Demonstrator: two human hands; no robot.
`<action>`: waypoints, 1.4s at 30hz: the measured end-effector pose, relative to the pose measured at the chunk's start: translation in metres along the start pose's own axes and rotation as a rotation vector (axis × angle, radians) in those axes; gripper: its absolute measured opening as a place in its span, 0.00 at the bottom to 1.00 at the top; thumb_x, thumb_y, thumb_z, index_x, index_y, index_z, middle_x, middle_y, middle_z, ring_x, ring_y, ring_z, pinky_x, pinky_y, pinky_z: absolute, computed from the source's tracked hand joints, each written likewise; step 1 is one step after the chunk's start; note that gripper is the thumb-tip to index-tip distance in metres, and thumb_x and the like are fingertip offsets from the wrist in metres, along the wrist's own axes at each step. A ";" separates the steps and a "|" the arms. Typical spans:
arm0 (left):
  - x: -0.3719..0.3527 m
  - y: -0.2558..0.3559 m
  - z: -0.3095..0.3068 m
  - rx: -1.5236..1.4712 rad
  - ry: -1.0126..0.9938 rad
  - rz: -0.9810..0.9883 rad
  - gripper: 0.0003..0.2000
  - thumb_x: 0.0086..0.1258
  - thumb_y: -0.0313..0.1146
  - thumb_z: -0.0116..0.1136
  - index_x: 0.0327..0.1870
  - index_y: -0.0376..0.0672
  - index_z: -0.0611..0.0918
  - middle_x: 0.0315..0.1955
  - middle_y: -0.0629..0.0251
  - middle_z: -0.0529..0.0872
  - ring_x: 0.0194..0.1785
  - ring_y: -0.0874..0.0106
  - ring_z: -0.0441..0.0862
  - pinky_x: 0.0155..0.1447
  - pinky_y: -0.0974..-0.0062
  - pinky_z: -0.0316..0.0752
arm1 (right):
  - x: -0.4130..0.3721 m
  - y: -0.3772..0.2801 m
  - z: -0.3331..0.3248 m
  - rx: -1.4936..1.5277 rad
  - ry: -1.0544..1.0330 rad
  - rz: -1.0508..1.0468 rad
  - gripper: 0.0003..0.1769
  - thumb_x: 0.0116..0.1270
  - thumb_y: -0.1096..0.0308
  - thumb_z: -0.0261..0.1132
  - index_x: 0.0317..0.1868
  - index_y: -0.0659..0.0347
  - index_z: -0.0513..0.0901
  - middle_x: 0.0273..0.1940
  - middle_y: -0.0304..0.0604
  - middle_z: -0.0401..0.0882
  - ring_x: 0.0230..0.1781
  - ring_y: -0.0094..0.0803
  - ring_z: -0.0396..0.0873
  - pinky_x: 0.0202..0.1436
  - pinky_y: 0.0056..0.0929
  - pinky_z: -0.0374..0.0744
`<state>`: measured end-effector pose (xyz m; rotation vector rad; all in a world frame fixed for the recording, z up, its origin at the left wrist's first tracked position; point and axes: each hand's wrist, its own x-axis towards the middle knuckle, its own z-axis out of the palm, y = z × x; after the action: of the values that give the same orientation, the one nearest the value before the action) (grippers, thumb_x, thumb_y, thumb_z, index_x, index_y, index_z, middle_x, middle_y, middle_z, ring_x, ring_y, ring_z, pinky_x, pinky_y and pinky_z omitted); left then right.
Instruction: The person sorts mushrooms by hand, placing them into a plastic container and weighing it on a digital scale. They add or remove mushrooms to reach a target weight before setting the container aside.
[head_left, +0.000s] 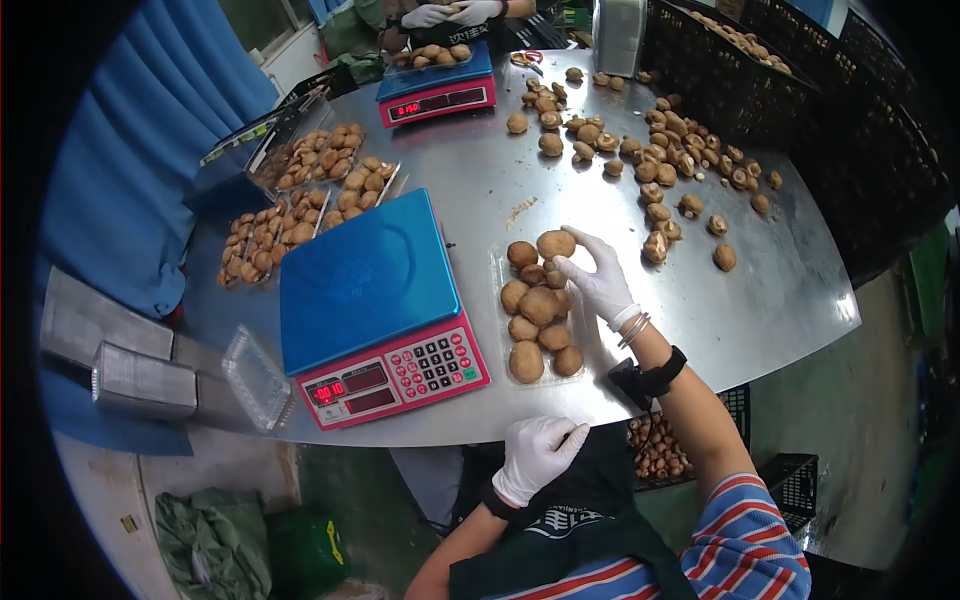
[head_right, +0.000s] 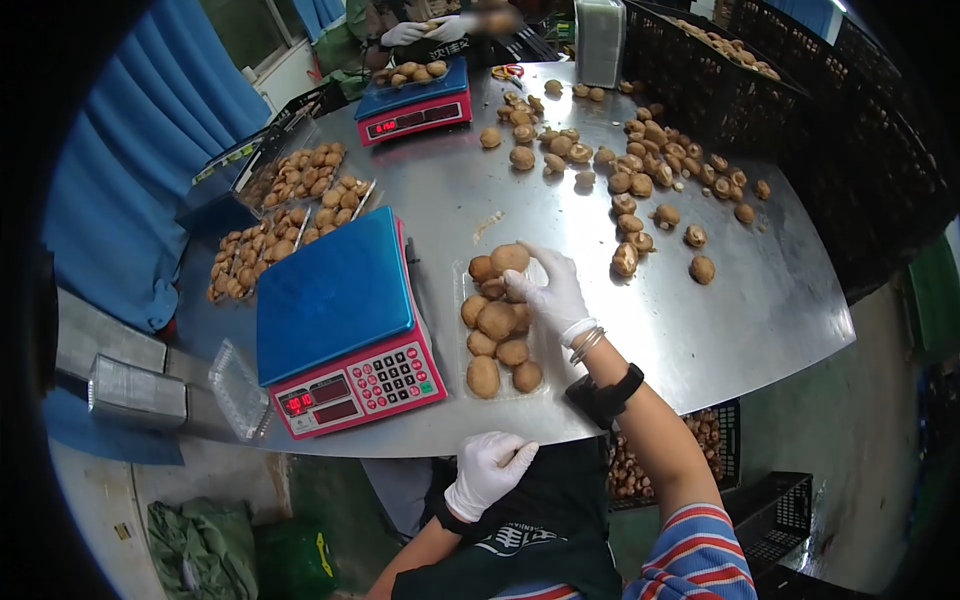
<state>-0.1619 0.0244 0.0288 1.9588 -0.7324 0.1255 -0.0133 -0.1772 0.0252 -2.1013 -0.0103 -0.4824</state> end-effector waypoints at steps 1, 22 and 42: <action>-0.002 -0.002 0.000 -0.024 0.003 -0.025 0.09 0.62 0.30 0.68 0.24 0.39 0.82 0.17 0.58 0.78 0.21 0.58 0.77 0.27 0.65 0.69 | 0.000 0.003 -0.002 0.017 -0.020 0.019 0.32 0.64 0.51 0.68 0.65 0.56 0.76 0.59 0.53 0.77 0.63 0.49 0.70 0.71 0.42 0.64; 0.010 -0.040 0.022 -0.231 -0.181 -0.221 0.12 0.67 0.33 0.65 0.48 0.44 0.79 0.16 0.66 0.72 0.18 0.72 0.73 0.26 0.74 0.67 | 0.054 0.009 0.036 -0.159 -0.368 0.078 0.34 0.71 0.43 0.58 0.62 0.63 0.65 0.38 0.61 0.84 0.45 0.61 0.81 0.61 0.47 0.69; 0.012 -0.041 0.017 -0.212 -0.250 -0.200 0.11 0.67 0.32 0.64 0.48 0.44 0.82 0.18 0.68 0.78 0.20 0.75 0.77 0.27 0.76 0.72 | 0.051 0.027 0.038 -0.211 -0.338 0.078 0.23 0.59 0.54 0.70 0.53 0.55 0.81 0.46 0.48 0.83 0.47 0.43 0.79 0.59 0.41 0.73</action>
<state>-0.1332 0.0178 -0.0065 1.8487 -0.6749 -0.3121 0.0522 -0.1701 0.0028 -2.3586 -0.0751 -0.0798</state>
